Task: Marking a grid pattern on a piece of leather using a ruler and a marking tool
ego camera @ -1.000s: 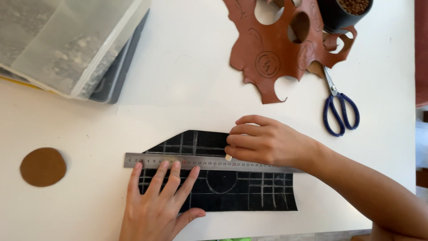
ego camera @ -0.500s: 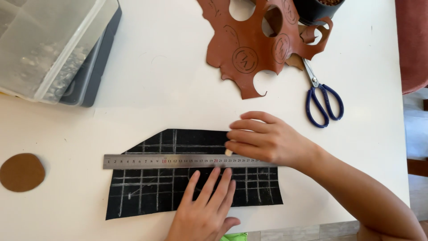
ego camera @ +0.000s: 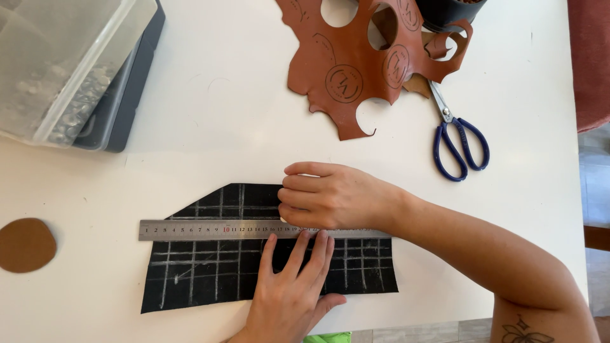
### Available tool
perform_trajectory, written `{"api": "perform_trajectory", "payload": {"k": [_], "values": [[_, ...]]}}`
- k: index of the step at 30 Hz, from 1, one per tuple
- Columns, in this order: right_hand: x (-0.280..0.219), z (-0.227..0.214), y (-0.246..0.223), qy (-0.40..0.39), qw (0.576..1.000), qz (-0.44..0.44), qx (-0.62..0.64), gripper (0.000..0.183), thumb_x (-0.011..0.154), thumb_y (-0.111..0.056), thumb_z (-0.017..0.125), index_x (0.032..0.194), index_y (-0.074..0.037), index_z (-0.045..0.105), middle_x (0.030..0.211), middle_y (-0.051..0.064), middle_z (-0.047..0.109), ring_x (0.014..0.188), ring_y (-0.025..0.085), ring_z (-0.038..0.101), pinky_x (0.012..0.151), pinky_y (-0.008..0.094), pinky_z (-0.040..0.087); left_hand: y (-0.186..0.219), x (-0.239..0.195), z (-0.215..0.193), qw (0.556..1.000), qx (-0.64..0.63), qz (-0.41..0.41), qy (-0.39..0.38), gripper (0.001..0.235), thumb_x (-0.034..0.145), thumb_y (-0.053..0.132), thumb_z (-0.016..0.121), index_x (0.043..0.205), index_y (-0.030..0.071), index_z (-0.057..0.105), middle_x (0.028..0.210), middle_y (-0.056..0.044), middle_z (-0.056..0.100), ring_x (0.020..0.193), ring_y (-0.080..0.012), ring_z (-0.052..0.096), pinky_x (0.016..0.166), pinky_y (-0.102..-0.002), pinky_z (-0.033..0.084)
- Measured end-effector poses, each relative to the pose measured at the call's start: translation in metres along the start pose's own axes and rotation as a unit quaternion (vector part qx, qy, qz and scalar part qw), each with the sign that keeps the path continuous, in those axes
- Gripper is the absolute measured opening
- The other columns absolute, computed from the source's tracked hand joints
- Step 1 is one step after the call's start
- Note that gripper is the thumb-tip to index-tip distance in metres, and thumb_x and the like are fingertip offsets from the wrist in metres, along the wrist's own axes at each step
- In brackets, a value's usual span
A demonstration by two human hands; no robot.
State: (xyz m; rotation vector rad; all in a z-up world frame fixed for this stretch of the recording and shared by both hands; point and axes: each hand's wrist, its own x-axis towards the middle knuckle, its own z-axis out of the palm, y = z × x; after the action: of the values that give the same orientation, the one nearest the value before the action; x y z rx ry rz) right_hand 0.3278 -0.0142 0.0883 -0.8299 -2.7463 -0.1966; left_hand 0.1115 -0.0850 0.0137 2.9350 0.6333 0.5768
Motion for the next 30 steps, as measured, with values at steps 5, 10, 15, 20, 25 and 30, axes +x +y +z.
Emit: {"api": "perform_trajectory", "payload": {"k": [5, 10, 15, 20, 25, 30], "values": [[-0.014, -0.011, -0.002, -0.025, 1.000, 0.004, 0.002, 0.010, 0.104, -0.001, 0.057, 0.098, -0.007, 0.061, 0.097, 0.005, 0.060, 0.088, 0.022, 0.059, 0.105, 0.036, 0.051, -0.003, -0.002, -0.002, 1.000, -0.005, 0.010, -0.015, 0.092, 0.089, 0.083, 0.056, 0.144, 0.009, 0.060, 0.145, -0.003, 0.057, 0.134, -0.0243, 0.054, 0.110, -0.063, 0.041], [-0.033, -0.024, -0.008, -0.057, 0.998, 0.030, 0.014, 0.010, 0.106, -0.004, 0.054, 0.100, -0.007, 0.061, 0.094, 0.005, 0.057, 0.086, 0.022, 0.059, 0.104, 0.037, 0.051, -0.002, -0.003, 0.000, 1.000, -0.015, 0.003, -0.021, 0.095, 0.090, 0.083, 0.053, 0.148, 0.009, 0.055, 0.150, -0.003, 0.054, 0.135, -0.0242, 0.053, 0.110, -0.062, 0.039], [-0.058, -0.031, -0.012, -0.058, 0.997, 0.045, 0.020, 0.008, 0.106, -0.011, 0.058, 0.100, -0.007, 0.063, 0.099, 0.007, 0.064, 0.090, 0.023, 0.063, 0.102, 0.038, 0.052, -0.003, -0.002, 0.000, 1.000, -0.003, 0.003, -0.015, 0.085, 0.097, 0.079, 0.041, 0.147, 0.012, 0.056, 0.150, -0.002, 0.054, 0.136, -0.0229, 0.053, 0.110, -0.061, 0.041], [-0.088, -0.037, -0.015, -0.083, 0.996, 0.036, -0.003, 0.002, 0.103, -0.008, 0.062, 0.102, -0.008, 0.064, 0.103, 0.007, 0.067, 0.095, 0.023, 0.066, 0.102, 0.038, 0.053, -0.003, -0.001, -0.001, 1.000, -0.010, -0.001, -0.010, 0.083, 0.099, 0.077, 0.039, 0.148, 0.012, 0.056, 0.149, -0.002, 0.055, 0.134, -0.0222, 0.054, 0.109, -0.060, 0.042], [-0.110, -0.048, -0.018, -0.107, 0.993, 0.032, -0.029, 0.003, 0.101, -0.008, 0.064, 0.102, -0.008, 0.061, 0.105, 0.007, 0.067, 0.095, 0.023, 0.066, 0.102, 0.039, 0.053, -0.004, 0.000, -0.002, 1.000, -0.026, -0.004, -0.015, 0.081, 0.100, 0.075, 0.037, 0.146, 0.011, 0.057, 0.148, -0.001, 0.056, 0.131, -0.0225, 0.056, 0.107, -0.060, 0.042], [-0.134, -0.059, -0.027, -0.152, 0.986, 0.050, -0.054, 0.014, 0.098, -0.005, 0.067, 0.109, -0.008, 0.060, 0.109, 0.006, 0.066, 0.101, 0.024, 0.064, 0.106, 0.041, 0.051, -0.003, 0.000, -0.002, 0.999, -0.036, -0.007, -0.018, 0.082, 0.099, 0.076, 0.039, 0.145, 0.011, 0.059, 0.148, -0.002, 0.057, 0.130, -0.0240, 0.056, 0.107, -0.060, 0.040]]}}
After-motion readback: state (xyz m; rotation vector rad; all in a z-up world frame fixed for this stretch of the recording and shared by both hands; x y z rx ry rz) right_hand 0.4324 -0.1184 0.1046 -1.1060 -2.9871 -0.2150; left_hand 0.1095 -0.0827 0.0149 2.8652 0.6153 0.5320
